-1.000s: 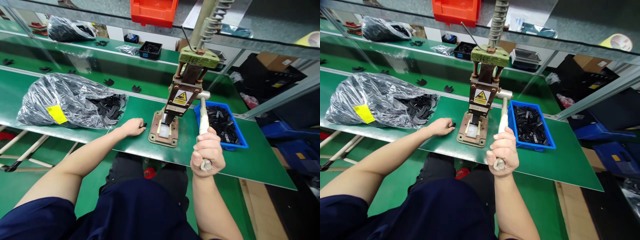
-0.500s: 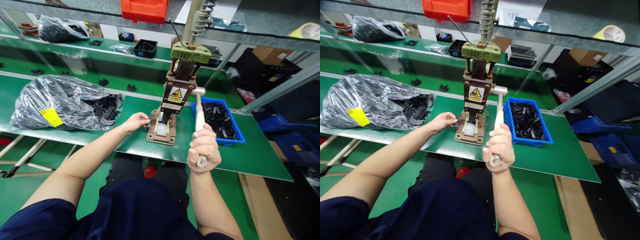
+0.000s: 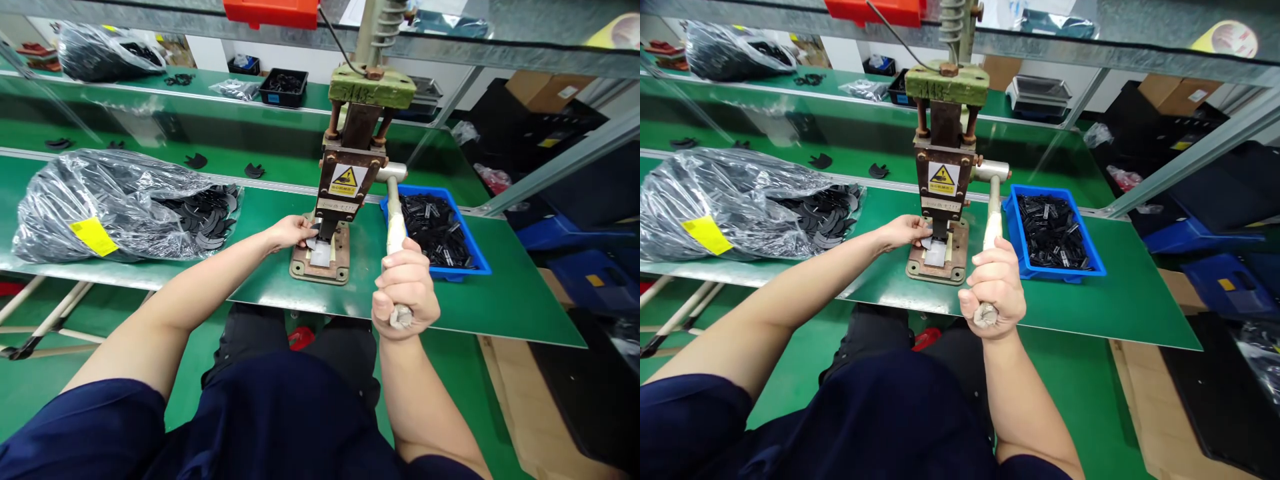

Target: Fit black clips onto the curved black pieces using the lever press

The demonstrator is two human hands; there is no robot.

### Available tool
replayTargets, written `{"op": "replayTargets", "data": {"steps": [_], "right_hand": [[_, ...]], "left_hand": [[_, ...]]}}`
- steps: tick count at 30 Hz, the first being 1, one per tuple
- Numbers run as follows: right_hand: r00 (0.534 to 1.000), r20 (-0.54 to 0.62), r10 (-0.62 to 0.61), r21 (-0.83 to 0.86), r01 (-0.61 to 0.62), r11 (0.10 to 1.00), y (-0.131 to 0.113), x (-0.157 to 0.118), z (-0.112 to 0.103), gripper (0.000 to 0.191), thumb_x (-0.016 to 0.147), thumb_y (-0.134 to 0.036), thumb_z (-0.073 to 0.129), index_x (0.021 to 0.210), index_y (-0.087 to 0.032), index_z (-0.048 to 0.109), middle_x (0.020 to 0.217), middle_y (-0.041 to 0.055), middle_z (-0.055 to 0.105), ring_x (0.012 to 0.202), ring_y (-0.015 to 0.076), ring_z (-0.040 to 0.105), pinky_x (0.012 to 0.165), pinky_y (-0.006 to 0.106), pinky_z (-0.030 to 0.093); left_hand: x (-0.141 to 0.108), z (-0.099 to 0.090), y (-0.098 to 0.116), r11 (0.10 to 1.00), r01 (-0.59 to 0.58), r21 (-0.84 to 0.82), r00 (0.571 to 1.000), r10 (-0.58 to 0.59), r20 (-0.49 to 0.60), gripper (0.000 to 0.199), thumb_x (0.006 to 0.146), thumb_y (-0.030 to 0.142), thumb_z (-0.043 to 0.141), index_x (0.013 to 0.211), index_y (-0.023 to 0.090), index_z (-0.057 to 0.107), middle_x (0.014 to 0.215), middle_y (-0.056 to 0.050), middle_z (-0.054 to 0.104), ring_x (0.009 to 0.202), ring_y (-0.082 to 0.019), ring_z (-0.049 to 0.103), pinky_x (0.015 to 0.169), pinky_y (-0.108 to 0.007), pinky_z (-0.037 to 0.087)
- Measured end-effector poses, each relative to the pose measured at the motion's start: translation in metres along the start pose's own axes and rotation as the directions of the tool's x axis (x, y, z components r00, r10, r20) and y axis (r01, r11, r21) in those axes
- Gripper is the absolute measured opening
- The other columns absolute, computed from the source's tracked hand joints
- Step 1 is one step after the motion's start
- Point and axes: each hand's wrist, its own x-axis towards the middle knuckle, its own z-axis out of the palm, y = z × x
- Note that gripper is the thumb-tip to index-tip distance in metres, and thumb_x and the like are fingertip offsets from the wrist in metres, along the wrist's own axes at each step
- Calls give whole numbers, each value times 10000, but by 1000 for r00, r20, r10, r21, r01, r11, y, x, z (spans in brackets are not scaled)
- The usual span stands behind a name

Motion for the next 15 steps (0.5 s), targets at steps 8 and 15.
{"op": "replayTargets", "data": {"steps": [8, 15], "right_hand": [[1000, -23, -2, 45, 3, 999, -1, 0, 2, 234, 932, -373, 664, 741, -285, 562, 716, -42, 618, 901, 190, 705, 1168, 613, 540], [997, -50, -59, 76, 63, 995, 4, -1, 3, 263, 943, -339, 672, 722, -238, 569, 740, -62, 609, 935, 156, 696, 1152, 572, 534]], "left_hand": [[16, -5, -2, 989, 35, 146, 992, -52, 116, 435, 772, 318, 974, 787, 192, 558, 586, 24, 627, 503, -129, 667, 451, -188, 475], [19, 1, 21, 949, 174, 261, 965, -218, 149, 347, 783, 206, 941, 855, 183, 603, 608, 41, 628, 451, -106, 631, 469, -184, 517]]}}
